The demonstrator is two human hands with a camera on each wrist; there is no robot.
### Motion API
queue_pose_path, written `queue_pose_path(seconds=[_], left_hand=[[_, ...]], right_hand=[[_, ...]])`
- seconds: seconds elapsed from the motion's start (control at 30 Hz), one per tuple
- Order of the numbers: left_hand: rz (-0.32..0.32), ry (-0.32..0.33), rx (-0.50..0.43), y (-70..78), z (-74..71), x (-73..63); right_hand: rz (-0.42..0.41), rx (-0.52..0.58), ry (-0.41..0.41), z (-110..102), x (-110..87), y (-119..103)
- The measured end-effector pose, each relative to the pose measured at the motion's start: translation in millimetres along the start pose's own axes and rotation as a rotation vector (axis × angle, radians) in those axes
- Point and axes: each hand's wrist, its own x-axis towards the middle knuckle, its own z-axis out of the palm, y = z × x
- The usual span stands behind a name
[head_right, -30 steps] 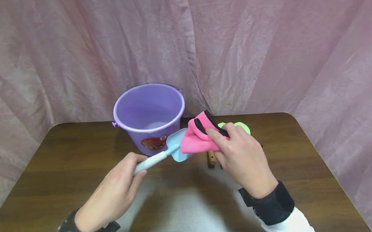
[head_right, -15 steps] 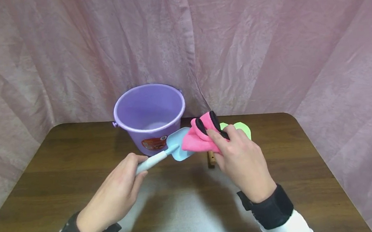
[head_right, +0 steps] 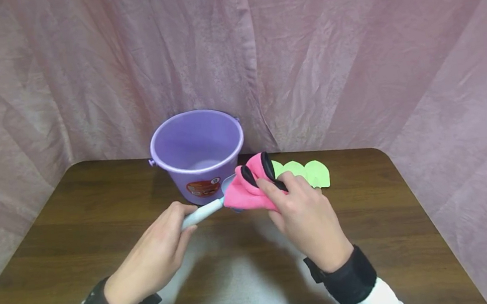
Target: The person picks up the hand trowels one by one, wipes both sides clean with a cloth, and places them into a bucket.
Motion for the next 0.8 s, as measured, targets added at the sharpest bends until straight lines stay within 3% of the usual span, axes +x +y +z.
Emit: queue_pose_path(seconds=[0.37, 0.6, 0.8], left_hand=[[-0.011, -0.015, -0.007, -1.3, -0.5, 0.6], [-0.007, -0.011, -0.014, -3.1, -2.4, 0.9], [-0.007, 0.001, -0.007, -5.1, -5.1, 1.4]], right_hand=[[-0.068, 0.111, -0.055, 1.2, 0.7, -0.2], [-0.083, 0.179, -0.152, 0.2, -0.4, 1.1], [-0.091, 0.220, -0.183, -1.7, 1.5, 1.7]])
